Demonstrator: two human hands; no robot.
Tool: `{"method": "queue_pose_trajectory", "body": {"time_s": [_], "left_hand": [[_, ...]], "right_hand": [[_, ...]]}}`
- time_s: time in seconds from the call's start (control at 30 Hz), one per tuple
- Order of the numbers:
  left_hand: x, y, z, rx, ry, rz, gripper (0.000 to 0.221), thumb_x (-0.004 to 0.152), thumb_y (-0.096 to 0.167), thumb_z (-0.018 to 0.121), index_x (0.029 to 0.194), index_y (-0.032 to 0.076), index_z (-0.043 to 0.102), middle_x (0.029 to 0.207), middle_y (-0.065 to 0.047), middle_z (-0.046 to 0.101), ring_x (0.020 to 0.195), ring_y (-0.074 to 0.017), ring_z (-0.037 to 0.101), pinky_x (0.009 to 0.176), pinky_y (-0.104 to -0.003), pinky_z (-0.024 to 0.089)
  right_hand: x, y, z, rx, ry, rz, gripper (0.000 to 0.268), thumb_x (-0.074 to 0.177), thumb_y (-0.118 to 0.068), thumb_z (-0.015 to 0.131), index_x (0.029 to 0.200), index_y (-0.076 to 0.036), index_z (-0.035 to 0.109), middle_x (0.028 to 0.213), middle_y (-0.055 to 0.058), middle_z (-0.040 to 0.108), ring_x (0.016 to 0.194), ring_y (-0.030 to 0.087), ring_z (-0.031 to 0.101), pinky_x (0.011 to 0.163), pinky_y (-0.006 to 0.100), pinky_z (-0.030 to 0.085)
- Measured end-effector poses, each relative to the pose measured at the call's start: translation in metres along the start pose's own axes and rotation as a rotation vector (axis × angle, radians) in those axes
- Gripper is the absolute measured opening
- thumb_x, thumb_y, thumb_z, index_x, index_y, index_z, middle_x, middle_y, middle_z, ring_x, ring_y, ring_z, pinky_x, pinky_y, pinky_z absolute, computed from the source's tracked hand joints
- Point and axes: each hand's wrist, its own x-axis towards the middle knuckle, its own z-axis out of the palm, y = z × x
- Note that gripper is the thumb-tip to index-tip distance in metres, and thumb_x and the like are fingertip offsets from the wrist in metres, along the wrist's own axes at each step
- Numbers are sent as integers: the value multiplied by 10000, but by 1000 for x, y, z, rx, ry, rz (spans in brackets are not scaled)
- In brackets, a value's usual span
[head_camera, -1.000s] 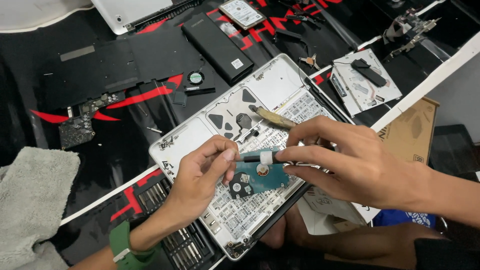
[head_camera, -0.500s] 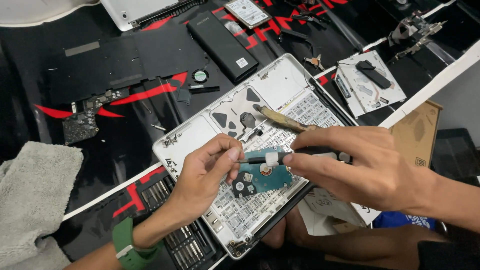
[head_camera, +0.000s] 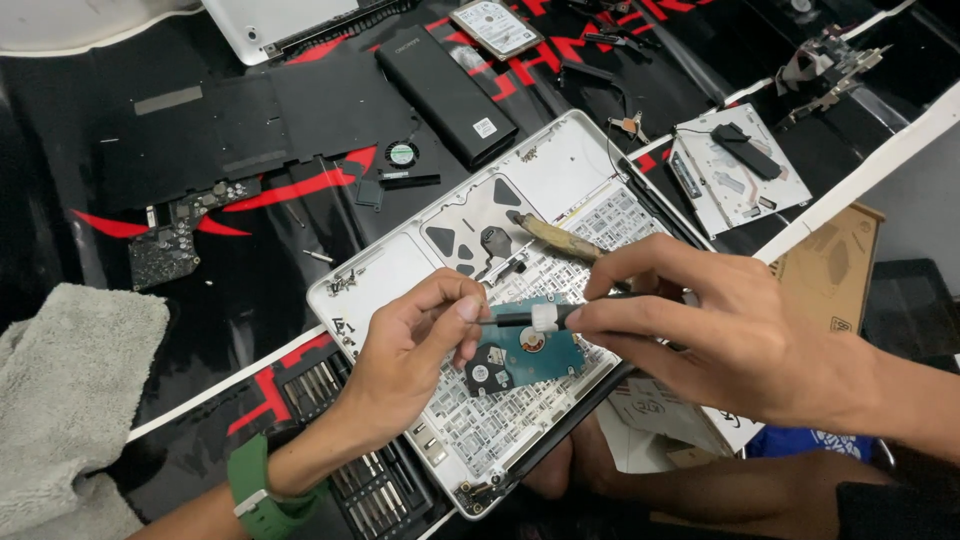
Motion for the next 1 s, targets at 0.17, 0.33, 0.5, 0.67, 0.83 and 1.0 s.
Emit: {"method": "queue_pose_trajectory", "body": {"time_s": [0.17,0.33,0.5,0.67,0.83,1.0], "left_hand": [[0,0,0,-1,-14,18,233,1025,219,565,978,10,656,913,-72,578,685,-157,530,636,-283,477],[0,0,0,32,-4,33,248,1017,240,568,972,17,664,900,-67,584,647,-152,550,623,-277,465],[0,0,-1,12,-9,8,236,1016,231,569,984,17,663,921,-71,587,669,-160,543,625,-277,474],[0,-1,-1,12,-19,24,238,1022,229,568,987,13,661,922,-70,582,673,-155,542,630,-271,470],[0,-2,0,-22,-12,14,226,1023,206,571,996,2,663,928,-77,579,683,-158,531,630,-278,474],[0,-3,0,-17,-18,34,230,1025,210,569,998,0,661,933,-81,577,686,-157,527,629,-280,482]], "right_hand": [[1,-1,-1,11,13,-41,254,925,-68,768,1163,-75,680,1100,158,647,758,217,646,597,323,525],[8,-2,-1,22,74,-103,234,910,-95,781,1108,-11,688,1027,190,702,799,255,727,672,329,621],[14,-6,-6,-32,97,-154,229,910,-105,794,1063,26,685,1019,173,734,820,247,736,698,332,608],[13,-6,-5,-87,101,-162,228,921,-114,794,1073,22,693,1029,181,730,790,257,713,688,342,593],[11,-5,-4,-93,105,-162,226,932,-105,777,1095,26,691,1032,193,722,805,260,716,697,356,599],[12,-6,-4,-98,102,-156,233,933,-116,773,1090,34,689,1028,201,719,833,263,726,708,358,607]]}}
